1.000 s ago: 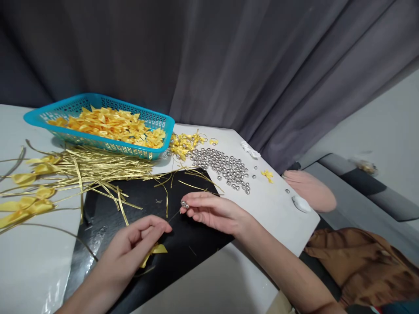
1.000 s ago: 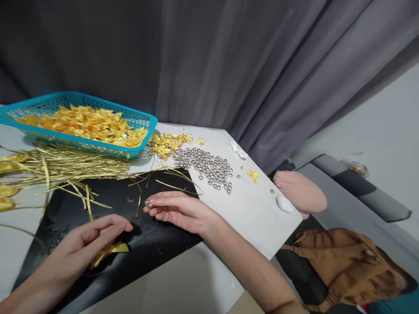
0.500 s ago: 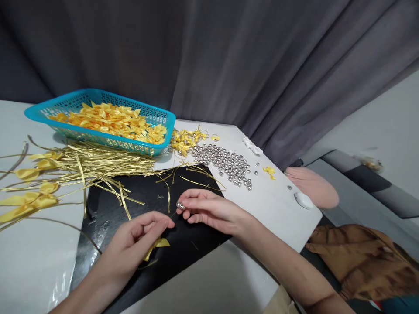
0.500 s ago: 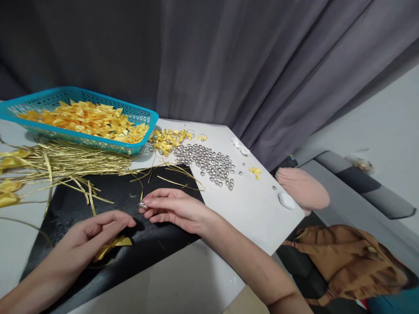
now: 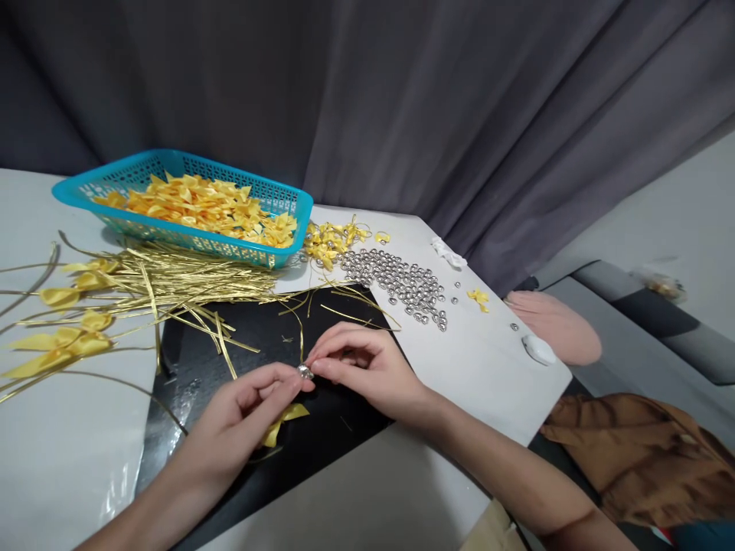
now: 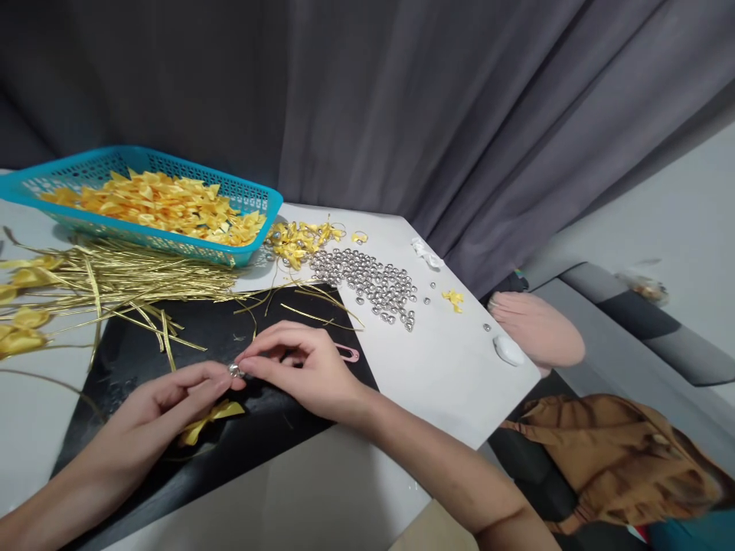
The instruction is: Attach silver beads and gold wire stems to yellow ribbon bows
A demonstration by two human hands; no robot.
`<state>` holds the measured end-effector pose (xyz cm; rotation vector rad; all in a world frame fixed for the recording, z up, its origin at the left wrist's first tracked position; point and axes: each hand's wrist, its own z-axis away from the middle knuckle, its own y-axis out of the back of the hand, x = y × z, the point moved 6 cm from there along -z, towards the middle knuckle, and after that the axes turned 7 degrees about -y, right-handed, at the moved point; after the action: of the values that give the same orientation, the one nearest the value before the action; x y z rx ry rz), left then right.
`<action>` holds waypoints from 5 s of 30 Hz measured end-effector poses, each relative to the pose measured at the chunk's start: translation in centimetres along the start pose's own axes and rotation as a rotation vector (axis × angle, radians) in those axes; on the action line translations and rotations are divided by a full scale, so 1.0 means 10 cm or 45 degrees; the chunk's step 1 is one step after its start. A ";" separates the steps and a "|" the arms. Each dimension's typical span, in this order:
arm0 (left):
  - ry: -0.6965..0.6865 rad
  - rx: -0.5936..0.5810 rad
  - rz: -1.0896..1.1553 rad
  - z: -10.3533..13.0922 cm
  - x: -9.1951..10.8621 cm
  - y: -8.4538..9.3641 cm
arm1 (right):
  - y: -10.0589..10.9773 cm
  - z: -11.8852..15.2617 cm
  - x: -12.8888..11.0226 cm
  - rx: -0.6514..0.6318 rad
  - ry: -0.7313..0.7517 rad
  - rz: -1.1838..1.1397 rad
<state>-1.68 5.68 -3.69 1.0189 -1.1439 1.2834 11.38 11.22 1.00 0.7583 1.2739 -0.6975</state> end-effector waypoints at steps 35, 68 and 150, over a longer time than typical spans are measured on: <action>-0.051 -0.046 -0.067 0.02 0.10 -0.08 | -0.04 0.17 -0.22 0.009 0.096 -0.222; 0.061 0.027 0.331 0.02 0.00 0.08 | -0.03 0.13 -0.16 -0.068 0.054 -0.053; 0.040 0.227 0.227 0.04 -0.02 0.18 | -0.07 0.27 -0.37 0.082 0.699 0.951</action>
<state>-3.48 5.29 -3.88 1.0402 -1.1316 1.5601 11.76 8.77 4.94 1.4378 1.3124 0.0939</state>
